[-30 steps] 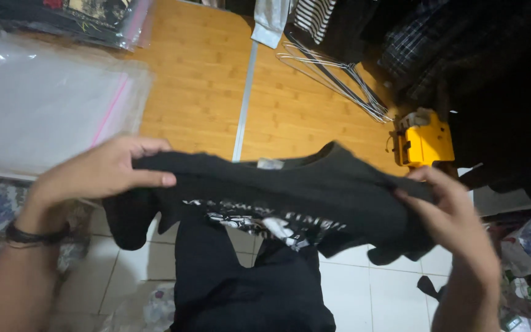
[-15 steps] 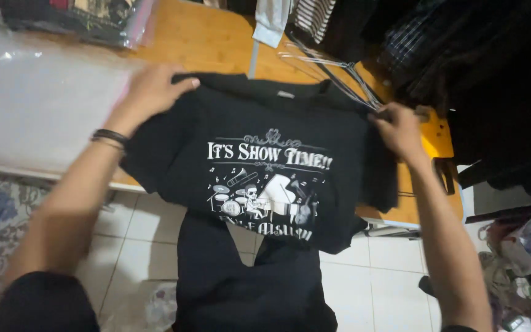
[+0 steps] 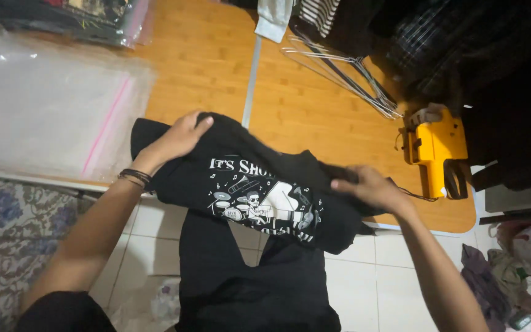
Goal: The person unfolds a black t-shirt on a low table, smooths it out, and uses a handheld steamer to press the fabric. They then place the shirt on a hanger and hang it on a nearby clothing rack. Finally, they remove another t-shirt from a plastic bag and begin to unfold it.
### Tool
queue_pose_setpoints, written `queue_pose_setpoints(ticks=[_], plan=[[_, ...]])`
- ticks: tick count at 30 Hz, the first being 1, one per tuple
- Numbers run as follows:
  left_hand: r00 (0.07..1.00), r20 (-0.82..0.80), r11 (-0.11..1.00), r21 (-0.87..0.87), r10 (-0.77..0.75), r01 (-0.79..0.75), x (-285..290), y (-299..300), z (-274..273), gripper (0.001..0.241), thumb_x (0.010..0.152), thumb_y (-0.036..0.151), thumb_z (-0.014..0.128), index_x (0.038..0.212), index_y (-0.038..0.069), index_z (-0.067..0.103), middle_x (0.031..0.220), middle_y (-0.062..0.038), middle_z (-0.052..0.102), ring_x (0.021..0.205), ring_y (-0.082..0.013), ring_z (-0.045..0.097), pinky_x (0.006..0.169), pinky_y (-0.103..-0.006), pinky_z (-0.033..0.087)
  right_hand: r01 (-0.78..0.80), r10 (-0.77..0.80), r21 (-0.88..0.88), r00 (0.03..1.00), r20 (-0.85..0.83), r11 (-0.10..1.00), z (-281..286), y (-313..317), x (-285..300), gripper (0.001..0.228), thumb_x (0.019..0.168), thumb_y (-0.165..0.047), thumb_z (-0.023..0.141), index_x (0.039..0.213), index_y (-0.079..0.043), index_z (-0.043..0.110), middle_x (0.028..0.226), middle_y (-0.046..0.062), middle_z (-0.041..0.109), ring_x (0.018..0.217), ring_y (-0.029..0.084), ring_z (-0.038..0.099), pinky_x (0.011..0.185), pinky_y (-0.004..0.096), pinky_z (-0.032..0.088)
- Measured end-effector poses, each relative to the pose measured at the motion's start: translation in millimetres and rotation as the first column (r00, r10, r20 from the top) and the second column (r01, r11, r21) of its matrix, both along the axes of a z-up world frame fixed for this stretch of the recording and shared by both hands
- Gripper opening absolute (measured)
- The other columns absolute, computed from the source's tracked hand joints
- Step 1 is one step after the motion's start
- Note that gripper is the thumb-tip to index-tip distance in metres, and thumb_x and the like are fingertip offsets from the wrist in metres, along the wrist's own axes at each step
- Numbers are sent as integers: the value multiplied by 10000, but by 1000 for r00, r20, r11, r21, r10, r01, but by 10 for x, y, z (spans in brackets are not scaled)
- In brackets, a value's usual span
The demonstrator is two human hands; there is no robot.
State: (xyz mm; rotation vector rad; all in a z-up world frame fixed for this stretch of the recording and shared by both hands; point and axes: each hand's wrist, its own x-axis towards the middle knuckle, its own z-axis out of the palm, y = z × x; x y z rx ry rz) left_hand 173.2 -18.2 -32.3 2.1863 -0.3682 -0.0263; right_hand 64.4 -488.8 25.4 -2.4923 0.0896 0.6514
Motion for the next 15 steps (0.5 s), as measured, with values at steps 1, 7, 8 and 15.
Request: queue_pose_setpoints(ticks=[1,7,8,15], plan=[[1000,0,1000,-4,2,-2,-69,-16,-7,515,1068,386,534,1282,-80,581,1252,-251,666,1204,-331,628,1026,-403,472,-2,2,-4,1000,0,1000,90,55,-122,818,810,-544,764,1380,18,596,1257,236,702,1196,315,679,1030,383,505],[952,-202,973,-29,-231,229,-552,0,486,464,1024,360,537,1233,-45,627,1199,-173,716,1129,-265,654,993,-367,488,-315,356,174,872,-335,933,529,57,-651,635,836,-493,710,1322,-90,643,1124,144,778,1045,251,739,940,351,564],[924,-285,964,7,-254,267,-655,8,663,462,1018,370,527,1221,-27,645,1176,-149,732,1104,-252,668,980,-360,495,-366,421,213,835,-356,906,609,53,-700,586,842,-475,719,1268,-73,686,1061,137,795,985,242,734,901,359,573],[884,-272,925,-138,-379,354,-972,208,1251,461,1004,363,547,1242,-23,631,1180,-98,733,1128,-172,648,977,-316,475,-95,214,304,897,-387,948,741,-514,-606,443,916,-331,754,1208,-1,710,817,180,733,682,289,656,607,426,551]])
